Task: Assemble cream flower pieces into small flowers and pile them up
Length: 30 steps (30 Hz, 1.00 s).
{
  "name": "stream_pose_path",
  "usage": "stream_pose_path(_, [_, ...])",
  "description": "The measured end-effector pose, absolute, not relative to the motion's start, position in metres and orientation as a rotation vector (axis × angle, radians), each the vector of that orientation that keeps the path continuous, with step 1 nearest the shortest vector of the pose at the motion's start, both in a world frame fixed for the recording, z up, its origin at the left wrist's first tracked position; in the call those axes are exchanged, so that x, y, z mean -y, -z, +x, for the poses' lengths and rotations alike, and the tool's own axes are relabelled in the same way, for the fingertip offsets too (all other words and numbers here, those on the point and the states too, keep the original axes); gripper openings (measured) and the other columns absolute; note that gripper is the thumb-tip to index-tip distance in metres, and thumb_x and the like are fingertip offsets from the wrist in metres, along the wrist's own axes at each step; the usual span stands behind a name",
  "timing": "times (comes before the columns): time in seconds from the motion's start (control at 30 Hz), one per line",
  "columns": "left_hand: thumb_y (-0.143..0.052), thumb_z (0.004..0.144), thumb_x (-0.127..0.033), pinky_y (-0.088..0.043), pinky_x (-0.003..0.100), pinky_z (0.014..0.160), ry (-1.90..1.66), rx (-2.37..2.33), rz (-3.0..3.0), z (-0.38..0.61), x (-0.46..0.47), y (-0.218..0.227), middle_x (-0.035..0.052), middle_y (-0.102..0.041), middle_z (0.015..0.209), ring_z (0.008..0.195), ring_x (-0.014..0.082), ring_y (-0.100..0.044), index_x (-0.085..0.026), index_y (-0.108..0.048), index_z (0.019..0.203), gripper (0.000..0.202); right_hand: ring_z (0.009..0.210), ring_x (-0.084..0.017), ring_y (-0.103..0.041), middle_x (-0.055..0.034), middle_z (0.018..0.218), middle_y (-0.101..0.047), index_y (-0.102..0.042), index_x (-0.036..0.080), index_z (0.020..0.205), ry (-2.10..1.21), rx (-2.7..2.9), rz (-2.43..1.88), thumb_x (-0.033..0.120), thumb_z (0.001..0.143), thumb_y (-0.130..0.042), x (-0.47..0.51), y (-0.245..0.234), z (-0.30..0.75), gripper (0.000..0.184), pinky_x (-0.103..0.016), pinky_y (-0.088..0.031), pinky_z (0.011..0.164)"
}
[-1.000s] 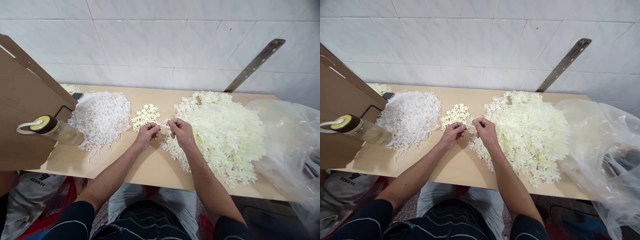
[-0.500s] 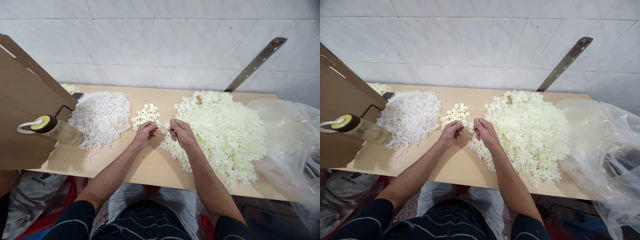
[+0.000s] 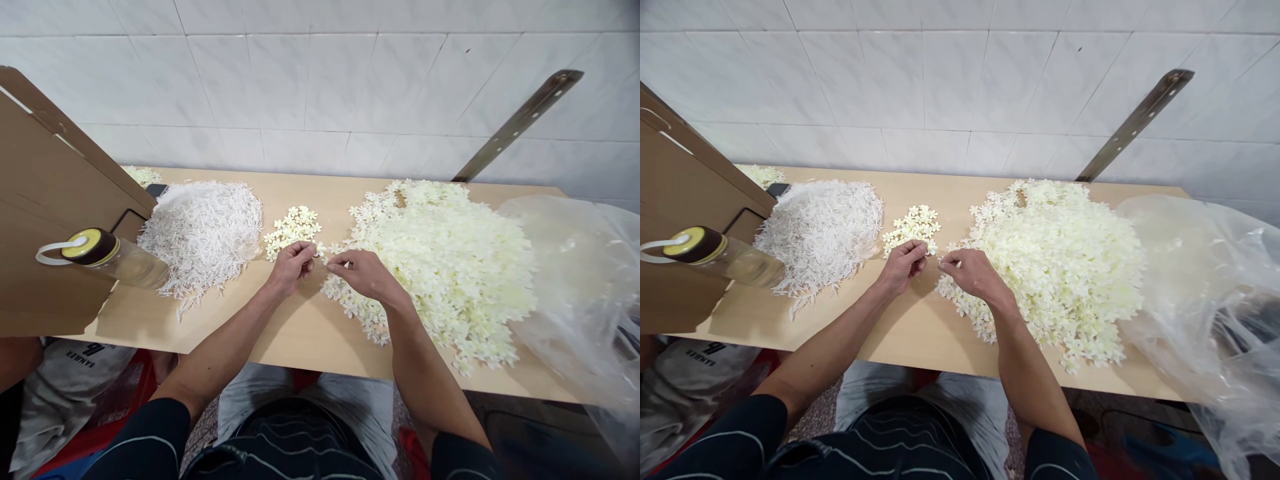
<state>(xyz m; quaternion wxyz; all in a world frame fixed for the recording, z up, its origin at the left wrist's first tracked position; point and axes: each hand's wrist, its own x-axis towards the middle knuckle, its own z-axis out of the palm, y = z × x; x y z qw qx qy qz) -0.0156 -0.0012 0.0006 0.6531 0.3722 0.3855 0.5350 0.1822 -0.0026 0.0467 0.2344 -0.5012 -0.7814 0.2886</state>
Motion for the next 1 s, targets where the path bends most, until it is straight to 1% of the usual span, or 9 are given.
stream_pose_path(0.1, [-0.085,0.075,-0.051,-0.03,0.019,0.04,-1.251,-0.893,0.896,-0.012,0.001,0.004,-0.0024,-0.059,0.064,0.048,0.0065,-0.047,-0.017,-0.067,0.088,0.04,0.079,-0.02,-0.065,-0.0047,0.092,-0.078,-0.079,0.021,0.095,-0.759,1.992,-1.365,0.046,0.098,-0.058,0.001,-0.042,0.177,0.033,-0.03,-0.045,0.071])
stream_pose_path(0.17, [-0.085,0.075,-0.051,-0.031,0.02,0.039,-1.284,-0.915,0.947,-0.009,0.001,0.008,-0.0011,-0.062,0.069,0.048,0.0065,-0.048,-0.017,-0.068,0.089,0.04,0.072,-0.018,-0.062,-0.0047,0.088,-0.076,-0.079,0.02,0.101,-0.837,1.905,-1.352,0.052,0.098,-0.058,0.0,-0.039,0.173,0.038,-0.029,-0.044,0.065])
stream_pose_path(0.23, [-0.084,0.076,-0.052,-0.033,0.021,0.039,-1.304,-0.941,1.004,-0.007,0.001,0.013,-0.0021,-0.061,0.065,0.045,0.0068,-0.047,-0.017,-0.069,0.091,0.041,0.06,-0.015,-0.055,-0.0032,0.075,-0.071,-0.079,0.018,0.097,-0.932,1.845,-1.366,0.058,0.094,-0.062,0.0,-0.037,0.169,0.043,-0.028,-0.04,0.057])
stream_pose_path(0.3, [-0.083,0.077,-0.053,-0.034,0.021,0.039,-1.321,-0.965,1.053,-0.006,0.002,0.015,-0.004,-0.058,0.058,0.043,0.0072,-0.046,-0.017,-0.069,0.092,0.041,0.051,-0.012,-0.047,-0.0005,0.062,-0.062,-0.078,0.017,0.088,-1.005,1.781,-1.386,0.063,0.089,-0.067,-0.001,-0.034,0.166,0.048,-0.027,-0.035,0.05])
stream_pose_path(0.4, [-0.08,0.08,-0.052,-0.034,0.021,0.04,-1.353,-0.987,1.099,-0.005,0.004,0.014,-0.0046,-0.056,0.054,0.043,0.0073,-0.045,-0.017,-0.069,0.091,0.038,0.046,-0.01,-0.038,0.0028,0.055,-0.052,-0.074,0.018,0.08,-1.088,1.649,-1.37,0.068,0.081,-0.073,-0.003,-0.03,0.164,0.051,-0.027,-0.029,0.045])
stream_pose_path(0.47, [-0.079,0.081,-0.052,-0.034,0.021,0.041,-1.358,-0.994,1.1,-0.005,0.005,0.012,-0.0042,-0.056,0.054,0.043,0.0071,-0.045,-0.017,-0.069,0.09,0.038,0.045,-0.009,-0.037,0.0036,0.055,-0.05,-0.071,0.019,0.076,-1.123,1.586,-1.343,0.069,0.077,-0.076,-0.003,-0.027,0.164,0.05,-0.027,-0.027,0.043])
stream_pose_path(0.57, [-0.081,0.079,-0.054,-0.034,0.022,0.041,-1.326,-0.983,1.05,-0.005,0.006,0.009,-0.0042,-0.055,0.053,0.042,0.0071,-0.044,-0.017,-0.069,0.088,0.04,0.044,-0.009,-0.038,0.004,0.057,-0.05,-0.067,0.02,0.074,-1.176,1.567,-1.305,0.066,0.077,-0.078,-0.004,-0.026,0.164,0.048,-0.026,-0.027,0.041])
stream_pose_path(0.8, [-0.082,0.076,-0.056,-0.029,0.021,0.04,-1.236,-0.9,0.936,-0.009,0.004,0.004,-0.0036,-0.055,0.054,0.043,0.0068,-0.043,-0.017,-0.066,0.085,0.044,0.041,-0.009,-0.042,0.0045,0.052,-0.052,-0.068,0.019,0.08,-1.238,1.59,-1.241,0.061,0.085,-0.074,-0.001,-0.03,0.161,0.043,-0.025,-0.031,0.042])
stream_pose_path(1.0, [-0.082,0.078,-0.054,-0.033,0.021,0.04,-1.302,-0.92,1.015,-0.009,0.003,0.008,-0.0039,-0.055,0.056,0.044,0.0074,-0.045,-0.017,-0.067,0.086,0.041,0.042,-0.009,-0.043,0.0034,0.059,-0.055,-0.069,0.018,0.08,-1.234,1.576,-1.236,0.06,0.083,-0.076,-0.001,-0.029,0.162,0.043,-0.025,-0.032,0.042])
